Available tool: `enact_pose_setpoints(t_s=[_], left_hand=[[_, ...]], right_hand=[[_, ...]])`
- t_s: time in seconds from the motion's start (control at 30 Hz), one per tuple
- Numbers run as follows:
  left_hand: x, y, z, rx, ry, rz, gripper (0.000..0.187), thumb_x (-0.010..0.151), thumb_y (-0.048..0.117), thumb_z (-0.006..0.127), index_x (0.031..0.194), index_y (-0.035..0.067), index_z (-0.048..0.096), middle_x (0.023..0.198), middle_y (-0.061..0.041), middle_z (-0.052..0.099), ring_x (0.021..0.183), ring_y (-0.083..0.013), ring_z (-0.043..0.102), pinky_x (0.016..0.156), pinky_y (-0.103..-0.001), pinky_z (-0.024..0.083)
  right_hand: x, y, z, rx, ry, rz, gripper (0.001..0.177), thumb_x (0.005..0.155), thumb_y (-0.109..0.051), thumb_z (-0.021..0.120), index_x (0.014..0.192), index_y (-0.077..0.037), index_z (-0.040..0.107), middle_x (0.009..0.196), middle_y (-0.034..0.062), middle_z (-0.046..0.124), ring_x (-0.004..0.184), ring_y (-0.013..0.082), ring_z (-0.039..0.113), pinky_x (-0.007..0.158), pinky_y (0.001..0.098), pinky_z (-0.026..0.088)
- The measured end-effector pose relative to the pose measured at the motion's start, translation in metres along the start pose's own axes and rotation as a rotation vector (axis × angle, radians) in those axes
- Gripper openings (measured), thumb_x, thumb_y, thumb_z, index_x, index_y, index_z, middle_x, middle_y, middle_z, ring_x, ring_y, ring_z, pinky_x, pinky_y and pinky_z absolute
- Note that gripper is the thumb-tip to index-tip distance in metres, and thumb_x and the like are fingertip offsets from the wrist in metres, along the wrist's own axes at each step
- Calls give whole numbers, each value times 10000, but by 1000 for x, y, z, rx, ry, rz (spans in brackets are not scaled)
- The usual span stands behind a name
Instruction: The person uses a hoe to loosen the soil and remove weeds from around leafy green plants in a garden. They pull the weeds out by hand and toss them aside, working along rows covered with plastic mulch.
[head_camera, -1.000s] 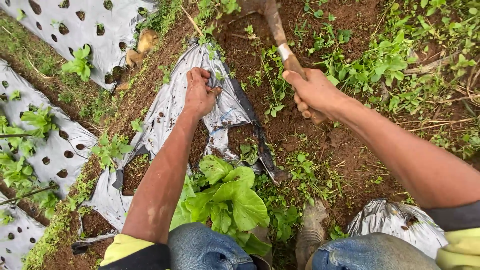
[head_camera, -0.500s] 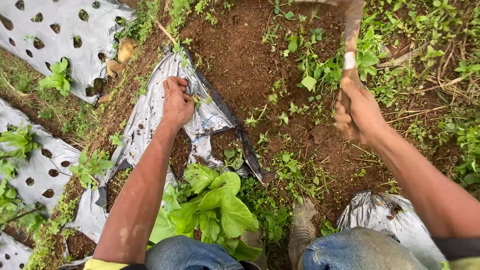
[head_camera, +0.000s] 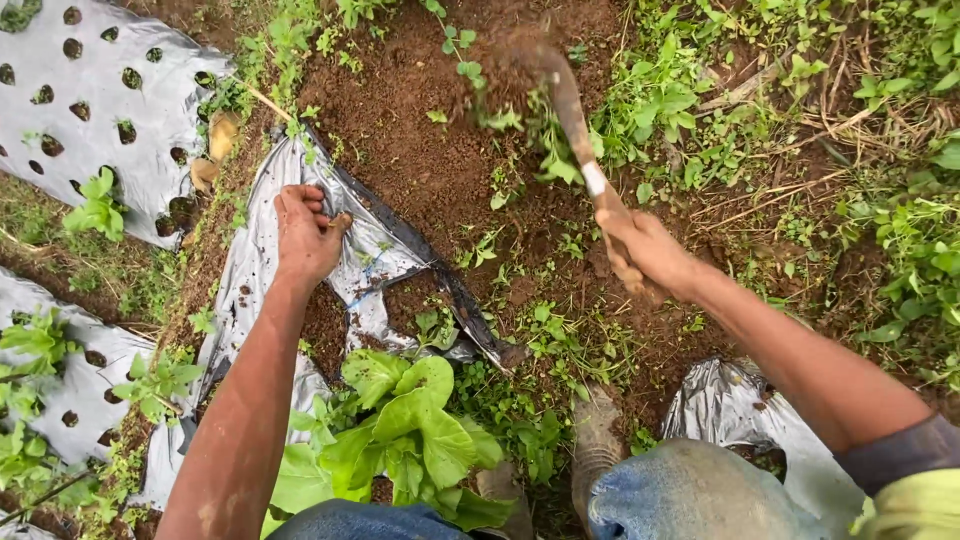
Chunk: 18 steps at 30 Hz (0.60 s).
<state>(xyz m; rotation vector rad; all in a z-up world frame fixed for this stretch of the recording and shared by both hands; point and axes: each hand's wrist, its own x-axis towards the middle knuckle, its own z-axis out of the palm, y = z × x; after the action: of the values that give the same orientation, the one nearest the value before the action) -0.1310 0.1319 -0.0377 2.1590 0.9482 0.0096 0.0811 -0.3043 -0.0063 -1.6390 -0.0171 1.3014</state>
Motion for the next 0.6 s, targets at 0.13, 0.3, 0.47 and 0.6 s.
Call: enact_pose_setpoints(t_s=[0.13, 0.3, 0.47, 0.6], left_hand=[[0, 6, -4, -4, -18, -7, 490, 884, 39, 795, 1212, 38, 430, 1149, -178, 434, 930, -311, 654, 902, -420, 549], [1, 0, -3, 1, -18, 0, 498, 894, 58, 803, 1221, 47, 428, 1155, -172, 418, 938, -294, 645, 912, -399, 544], [-2, 4, -4, 23, -28, -27, 482, 905, 32, 782, 1225, 30, 422, 1143, -156, 413, 916, -276, 633, 887, -384, 554], [13, -16, 1, 24, -12, 20, 483, 899, 37, 795, 1213, 10, 429, 1117, -165, 417, 887, -272, 632, 864, -374, 549]], right_hand=[[-34, 79, -49, -63, 37, 128, 358, 1087, -340, 500, 895, -38, 506, 489, 35, 474, 309, 126, 431, 294, 283, 419], [-23, 57, -41, 184, 235, -99, 466, 1143, -449, 393, 833, -120, 505, 439, -14, 449, 275, 124, 452, 267, 257, 422], [-4, 27, -12, 361, 138, -214, 429, 1125, -496, 341, 859, -189, 478, 506, -78, 464, 333, 49, 449, 321, 197, 413], [-49, 133, -18, 87, -41, -48, 527, 1117, -419, 382, 715, -109, 519, 378, -19, 455, 245, 123, 452, 289, 258, 448]])
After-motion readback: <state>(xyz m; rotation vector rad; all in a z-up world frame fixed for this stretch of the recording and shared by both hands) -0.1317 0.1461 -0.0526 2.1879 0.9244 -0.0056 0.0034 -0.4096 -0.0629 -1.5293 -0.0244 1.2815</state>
